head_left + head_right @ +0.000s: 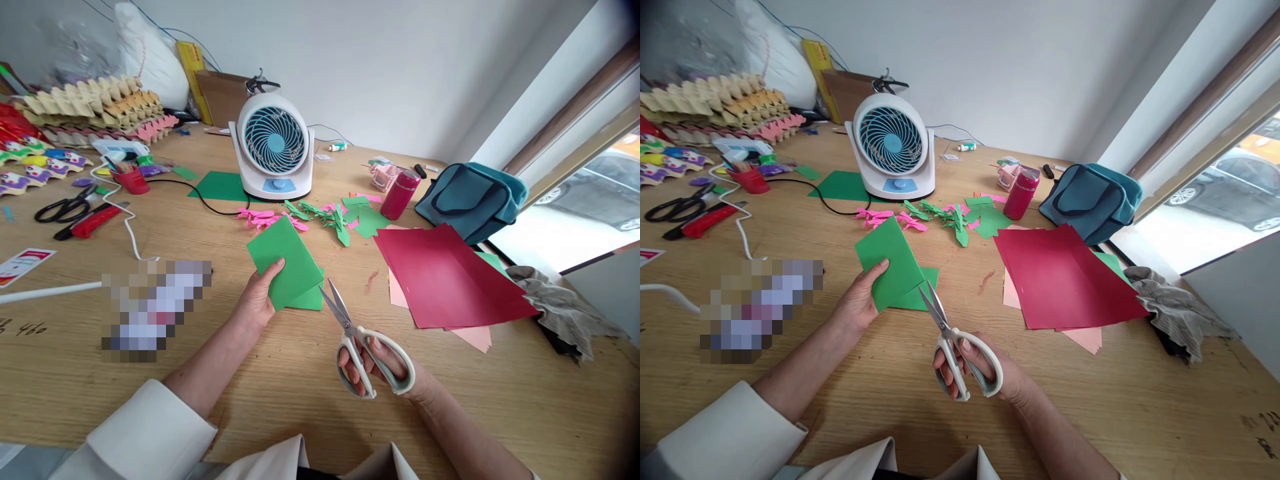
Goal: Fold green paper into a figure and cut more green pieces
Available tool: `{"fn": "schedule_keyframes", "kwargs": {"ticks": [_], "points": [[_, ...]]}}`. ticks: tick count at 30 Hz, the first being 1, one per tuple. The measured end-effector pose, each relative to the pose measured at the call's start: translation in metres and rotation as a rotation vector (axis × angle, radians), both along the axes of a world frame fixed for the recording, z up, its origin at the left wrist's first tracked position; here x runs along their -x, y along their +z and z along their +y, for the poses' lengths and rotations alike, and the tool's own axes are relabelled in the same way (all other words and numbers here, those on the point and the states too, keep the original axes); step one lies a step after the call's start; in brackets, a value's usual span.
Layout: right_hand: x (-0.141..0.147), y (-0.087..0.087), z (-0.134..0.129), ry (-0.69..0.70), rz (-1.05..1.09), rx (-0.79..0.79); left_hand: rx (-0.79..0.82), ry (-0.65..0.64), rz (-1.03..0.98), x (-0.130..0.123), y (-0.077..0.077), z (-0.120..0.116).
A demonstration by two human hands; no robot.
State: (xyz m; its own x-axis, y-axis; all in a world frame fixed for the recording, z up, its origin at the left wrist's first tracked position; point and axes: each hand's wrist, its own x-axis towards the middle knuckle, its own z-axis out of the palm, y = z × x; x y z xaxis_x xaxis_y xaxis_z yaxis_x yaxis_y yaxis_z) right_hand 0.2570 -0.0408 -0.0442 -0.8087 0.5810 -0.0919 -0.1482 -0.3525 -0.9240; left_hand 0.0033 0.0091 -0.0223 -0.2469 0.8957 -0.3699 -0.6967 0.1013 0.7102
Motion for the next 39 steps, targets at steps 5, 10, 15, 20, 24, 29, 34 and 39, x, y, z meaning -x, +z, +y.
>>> {"fn": "schedule_keyframes", "kwargs": {"ticks": [5, 10, 15, 20, 24, 29, 34, 39], "points": [[0.0, -0.0004, 0.0012, -0.011, 0.018, -0.009, -0.009, 0.01, -0.002, 0.0003, 0.0021, -0.0001], [-0.0004, 0.0008, 0.0008, -0.042, 0.029, -0.016, -0.013, -0.01, 0.021, -0.0007, 0.0018, -0.001], [-0.0012, -0.0011, 0.0012, -0.042, 0.02, -0.022, -0.04, -0.006, 0.063, -0.002, 0.0018, -0.0013], [-0.0005, -0.0018, 0.0017, -0.032, 0.04, 0.015, -0.024, 0.035, 0.053, 0.0002, 0.0005, 0.0003], [-0.0003, -0.0011, 0.0009, -0.031, 0.037, 0.017, -0.025, 0.034, 0.04, 0.0011, 0.0, 0.0006], [-0.0007, -0.0019, 0.001, -0.026, 0.029, 0.003, -0.021, 0.026, 0.04, 0.0013, 0.0002, 0.0004], [-0.0005, -0.0018, 0.0017, -0.032, 0.027, -0.012, -0.022, 0.003, 0.06, 0.0007, 0.0003, -0.0007], [0.0007, 0.0005, 0.0008, -0.059, 0.04, 0.031, -0.041, -0.039, 0.088, -0.0051, 0.001, -0.0031]]}}
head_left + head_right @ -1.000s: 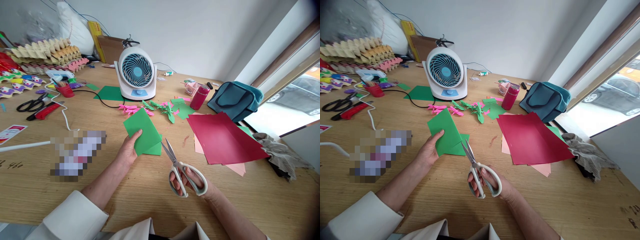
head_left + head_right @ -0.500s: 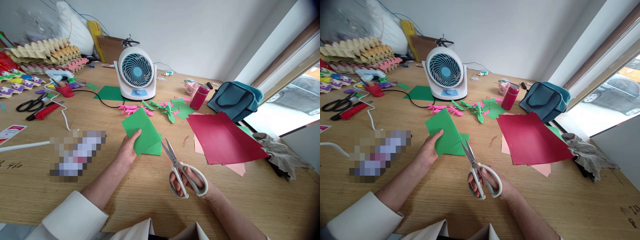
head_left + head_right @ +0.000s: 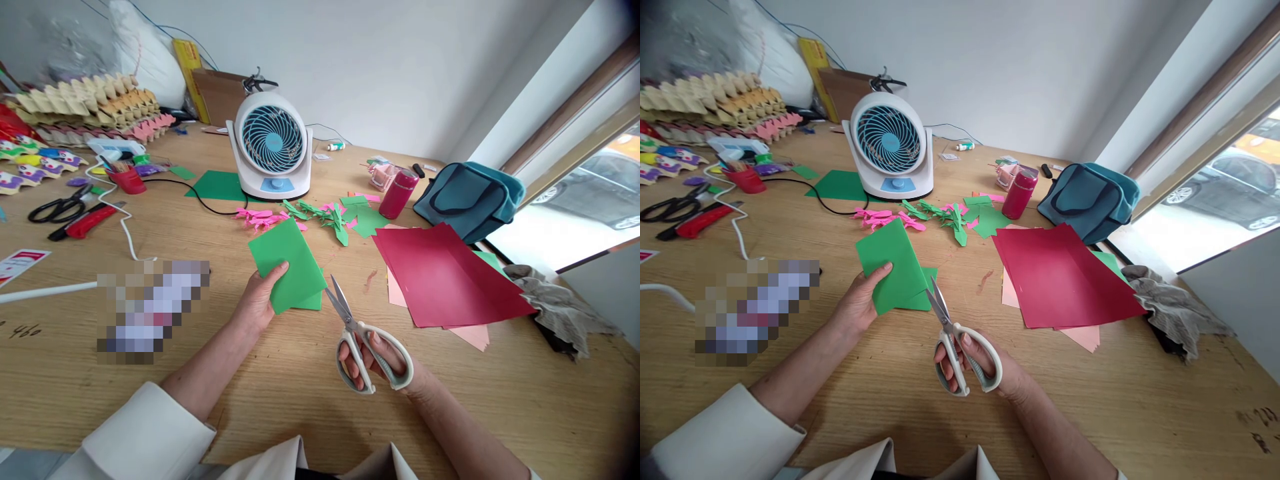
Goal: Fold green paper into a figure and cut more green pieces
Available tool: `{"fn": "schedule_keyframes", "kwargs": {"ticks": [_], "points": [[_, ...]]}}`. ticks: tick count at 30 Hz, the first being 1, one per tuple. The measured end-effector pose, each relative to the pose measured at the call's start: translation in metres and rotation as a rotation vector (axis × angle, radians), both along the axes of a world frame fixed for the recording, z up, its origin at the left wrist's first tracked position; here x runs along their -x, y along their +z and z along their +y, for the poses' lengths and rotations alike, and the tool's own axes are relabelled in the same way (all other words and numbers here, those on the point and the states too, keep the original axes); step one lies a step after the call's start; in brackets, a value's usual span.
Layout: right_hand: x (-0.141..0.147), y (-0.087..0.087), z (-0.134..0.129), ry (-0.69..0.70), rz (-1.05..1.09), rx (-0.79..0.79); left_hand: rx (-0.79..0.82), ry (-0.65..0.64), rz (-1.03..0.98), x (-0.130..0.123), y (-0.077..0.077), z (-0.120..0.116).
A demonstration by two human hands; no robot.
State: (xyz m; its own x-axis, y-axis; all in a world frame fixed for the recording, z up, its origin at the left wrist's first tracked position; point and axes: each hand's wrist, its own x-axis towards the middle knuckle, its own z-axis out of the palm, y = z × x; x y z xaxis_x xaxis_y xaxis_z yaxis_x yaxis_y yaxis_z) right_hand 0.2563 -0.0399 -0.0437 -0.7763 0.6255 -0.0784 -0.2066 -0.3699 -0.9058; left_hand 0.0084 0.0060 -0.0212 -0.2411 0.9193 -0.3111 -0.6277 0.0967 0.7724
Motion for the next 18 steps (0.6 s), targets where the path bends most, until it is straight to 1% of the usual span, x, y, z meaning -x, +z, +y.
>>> {"fn": "schedule_keyframes", "kwargs": {"ticks": [3, 6, 14, 18], "points": [[0.0015, 0.0016, -0.0004, -0.028, -0.004, 0.028, -0.004, -0.037, 0.032, -0.0049, -0.0007, -0.0022], [0.0034, 0.0027, -0.0001, -0.066, -0.009, 0.023, -0.014, -0.061, 0.054, -0.0077, -0.0017, -0.0038], [0.0064, 0.0054, -0.0005, -0.13, -0.02, 0.045, -0.057, -0.133, 0.049, -0.0064, -0.0021, -0.0034], [0.0067, 0.0055, -0.0008, -0.133, -0.025, 0.042, -0.067, -0.132, 0.041, -0.006, -0.0016, -0.0031]]}}
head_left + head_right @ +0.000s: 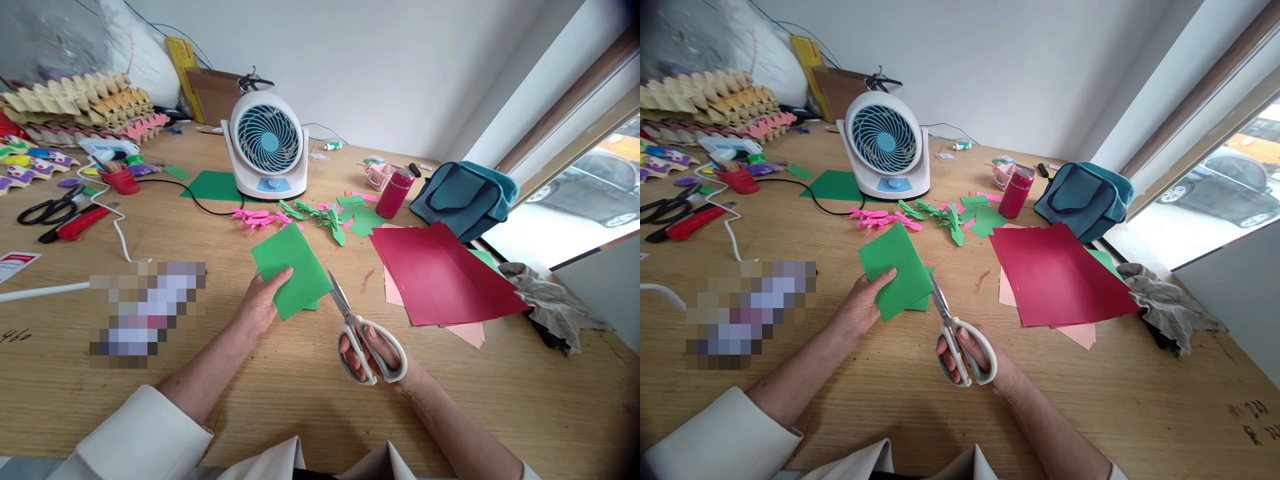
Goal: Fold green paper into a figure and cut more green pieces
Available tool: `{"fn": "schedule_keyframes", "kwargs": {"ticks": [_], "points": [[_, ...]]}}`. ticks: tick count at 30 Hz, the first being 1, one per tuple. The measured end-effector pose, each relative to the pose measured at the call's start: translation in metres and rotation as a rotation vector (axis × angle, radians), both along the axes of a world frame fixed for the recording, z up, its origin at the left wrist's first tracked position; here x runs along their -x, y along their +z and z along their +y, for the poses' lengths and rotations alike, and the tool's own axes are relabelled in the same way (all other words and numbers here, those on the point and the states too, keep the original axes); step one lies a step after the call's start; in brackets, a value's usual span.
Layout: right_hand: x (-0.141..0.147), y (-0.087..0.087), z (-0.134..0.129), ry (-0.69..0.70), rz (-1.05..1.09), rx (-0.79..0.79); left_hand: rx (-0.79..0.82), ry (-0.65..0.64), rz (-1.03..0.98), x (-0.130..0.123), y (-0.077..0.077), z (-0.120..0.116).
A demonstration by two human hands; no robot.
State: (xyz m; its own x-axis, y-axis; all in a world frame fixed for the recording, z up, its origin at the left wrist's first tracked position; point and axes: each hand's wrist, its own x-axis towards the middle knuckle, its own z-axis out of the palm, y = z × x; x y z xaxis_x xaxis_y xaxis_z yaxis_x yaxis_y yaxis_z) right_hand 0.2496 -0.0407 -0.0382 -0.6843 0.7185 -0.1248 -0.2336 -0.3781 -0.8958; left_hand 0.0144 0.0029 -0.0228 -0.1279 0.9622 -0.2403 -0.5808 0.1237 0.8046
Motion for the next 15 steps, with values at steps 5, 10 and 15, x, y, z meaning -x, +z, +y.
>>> {"fn": "schedule_keyframes", "kwargs": {"ticks": [5, 10, 15], "points": [[0.0003, -0.0044, 0.0003, -0.014, -0.003, -0.006, -0.002, -0.015, -0.012, 0.0008, -0.0002, 0.0004], [0.0001, -0.0054, -0.0001, -0.033, -0.011, -0.018, 0.0, -0.012, 0.0, 0.0022, -0.0012, 0.0006], [-0.0009, -0.009, -0.0001, -0.016, 0.003, -0.023, 0.0, -0.026, -0.009, 0.0037, -0.0016, 0.0014]]}}
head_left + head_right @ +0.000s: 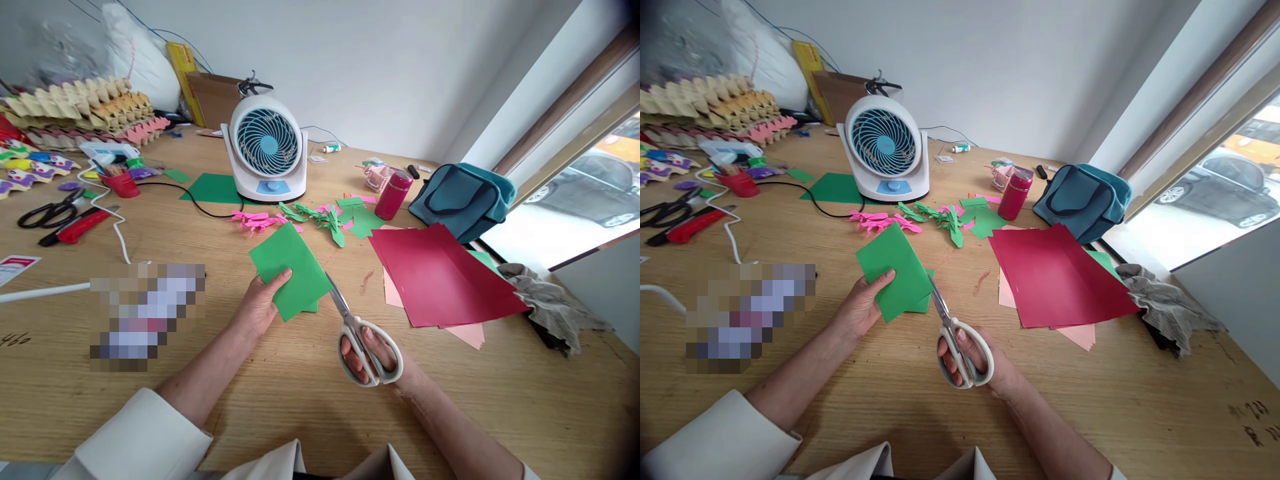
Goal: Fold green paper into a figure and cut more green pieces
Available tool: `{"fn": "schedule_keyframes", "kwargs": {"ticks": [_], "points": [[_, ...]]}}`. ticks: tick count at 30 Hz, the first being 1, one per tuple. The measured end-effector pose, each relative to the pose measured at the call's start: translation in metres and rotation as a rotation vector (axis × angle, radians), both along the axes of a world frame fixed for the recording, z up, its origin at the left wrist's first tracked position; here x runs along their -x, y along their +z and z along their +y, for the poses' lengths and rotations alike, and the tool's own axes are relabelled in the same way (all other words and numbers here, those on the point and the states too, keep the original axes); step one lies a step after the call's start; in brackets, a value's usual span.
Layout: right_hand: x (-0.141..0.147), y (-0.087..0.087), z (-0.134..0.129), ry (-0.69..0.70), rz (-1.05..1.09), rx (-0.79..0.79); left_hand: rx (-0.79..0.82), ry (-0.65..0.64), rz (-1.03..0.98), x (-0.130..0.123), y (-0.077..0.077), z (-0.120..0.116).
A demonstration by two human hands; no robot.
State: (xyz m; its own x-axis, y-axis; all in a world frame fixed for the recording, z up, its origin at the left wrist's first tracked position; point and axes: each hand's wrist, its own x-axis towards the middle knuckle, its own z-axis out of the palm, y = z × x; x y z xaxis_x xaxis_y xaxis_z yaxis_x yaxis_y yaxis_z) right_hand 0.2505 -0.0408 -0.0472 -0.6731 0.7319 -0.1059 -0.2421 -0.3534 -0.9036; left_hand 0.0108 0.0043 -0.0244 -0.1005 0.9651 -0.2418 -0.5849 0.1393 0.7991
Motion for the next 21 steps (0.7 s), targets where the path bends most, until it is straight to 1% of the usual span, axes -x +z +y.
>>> {"fn": "schedule_keyframes", "kwargs": {"ticks": [4, 8, 12, 21], "points": [[0.001, -0.002, 0.0, 0.01, -0.004, 0.014, -0.009, -0.026, 0.002, 0.0, 0.001, -0.001], [0.004, 0.006, -0.001, -0.017, -0.007, 0.036, 0.0, -0.042, 0.017, -0.004, 0.001, -0.005], [0.005, 0.012, -0.002, -0.006, 0.029, 0.046, 0.002, -0.043, 0.006, -0.007, -0.001, -0.006], [0.006, 0.001, -0.002, -0.037, 0.043, 0.046, 0.009, -0.068, -0.001, -0.008, -0.001, -0.006]]}}
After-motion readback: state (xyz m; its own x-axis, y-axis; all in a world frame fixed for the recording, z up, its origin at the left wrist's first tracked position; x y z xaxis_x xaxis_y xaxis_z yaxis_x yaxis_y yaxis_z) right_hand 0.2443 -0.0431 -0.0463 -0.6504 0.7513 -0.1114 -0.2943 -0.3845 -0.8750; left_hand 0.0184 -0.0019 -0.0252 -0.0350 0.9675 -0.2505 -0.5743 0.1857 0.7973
